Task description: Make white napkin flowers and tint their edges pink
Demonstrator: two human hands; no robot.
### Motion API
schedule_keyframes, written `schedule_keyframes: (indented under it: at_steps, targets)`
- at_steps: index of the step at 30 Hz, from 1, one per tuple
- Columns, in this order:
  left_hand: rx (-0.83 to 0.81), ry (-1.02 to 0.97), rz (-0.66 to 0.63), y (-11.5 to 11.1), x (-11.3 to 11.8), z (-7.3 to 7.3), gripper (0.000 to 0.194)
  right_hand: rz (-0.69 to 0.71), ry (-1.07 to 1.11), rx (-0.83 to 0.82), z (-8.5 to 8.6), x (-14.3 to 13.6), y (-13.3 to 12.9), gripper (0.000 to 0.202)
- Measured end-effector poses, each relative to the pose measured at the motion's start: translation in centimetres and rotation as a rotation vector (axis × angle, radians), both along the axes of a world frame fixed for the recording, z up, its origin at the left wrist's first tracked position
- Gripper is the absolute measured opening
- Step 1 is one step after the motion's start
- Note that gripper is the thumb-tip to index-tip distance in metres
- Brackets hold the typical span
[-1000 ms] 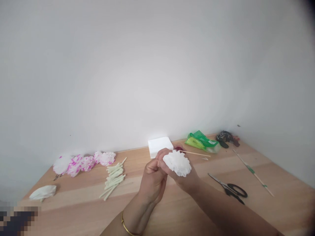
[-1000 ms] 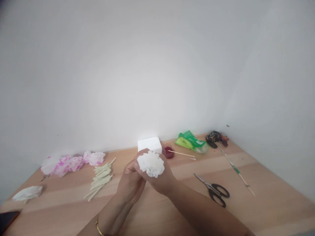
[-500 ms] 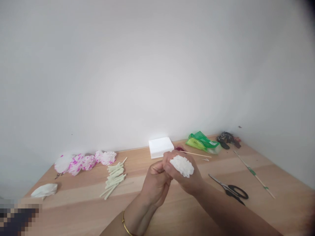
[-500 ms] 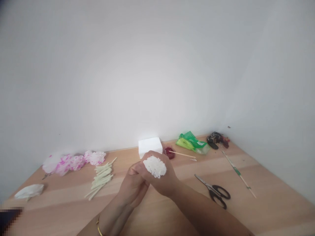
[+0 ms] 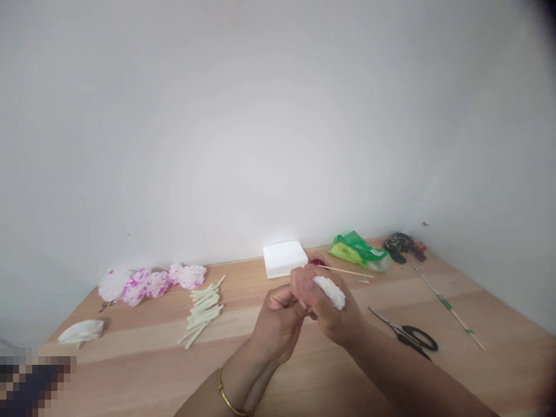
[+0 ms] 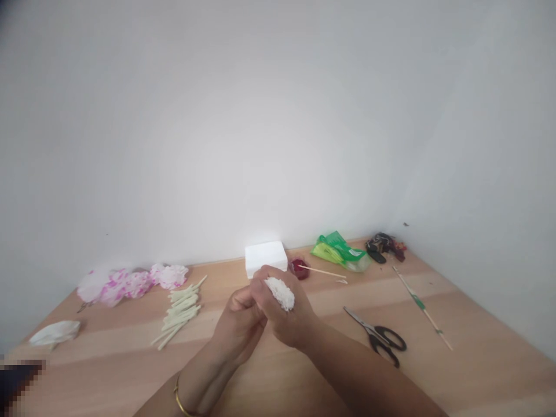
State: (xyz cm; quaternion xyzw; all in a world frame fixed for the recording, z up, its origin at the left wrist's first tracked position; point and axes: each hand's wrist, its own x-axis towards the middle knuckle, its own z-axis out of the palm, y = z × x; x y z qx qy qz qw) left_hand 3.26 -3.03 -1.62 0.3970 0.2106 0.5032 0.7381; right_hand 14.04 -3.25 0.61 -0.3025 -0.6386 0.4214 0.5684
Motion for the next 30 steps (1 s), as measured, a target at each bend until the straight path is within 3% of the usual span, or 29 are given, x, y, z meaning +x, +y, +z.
schedule_keyframes:
  at_steps: [5, 11, 17, 23, 28, 30]
  targets:
    - [-0.009, 0.006, 0.023, 0.5, 0.2, -0.3, 0.022, -0.004, 0.075, -0.103, -0.4, -0.2, 0.9, 0.041]
    - [-0.130, -0.016, 0.035, 1.8, 0.0, -1.0, 0.019, 0.093, -0.018, -0.347, 0.1, 0.9, 2.7, 0.032]
    - [-0.167, 0.032, 0.028, 2.5, -0.7, -1.1, 0.019, -0.145, -0.275, -0.073, 1.2, 3.5, 3.8, 0.017]
    - [0.282, 0.493, 0.019, 1.8, -1.5, 0.3, 0.019, -0.234, -0.497, 0.116, 1.6, 3.4, 3.2, 0.008]
    - [0.411, 0.695, 0.154, 1.7, -2.0, 0.4, 0.027, -0.217, -0.451, 0.200, 1.8, 3.4, 2.7, 0.018]
    - [0.475, 0.701, 0.237, 1.8, -2.1, 0.2, 0.025, -0.293, -0.382, 0.296, 2.1, 3.8, 2.2, 0.021]
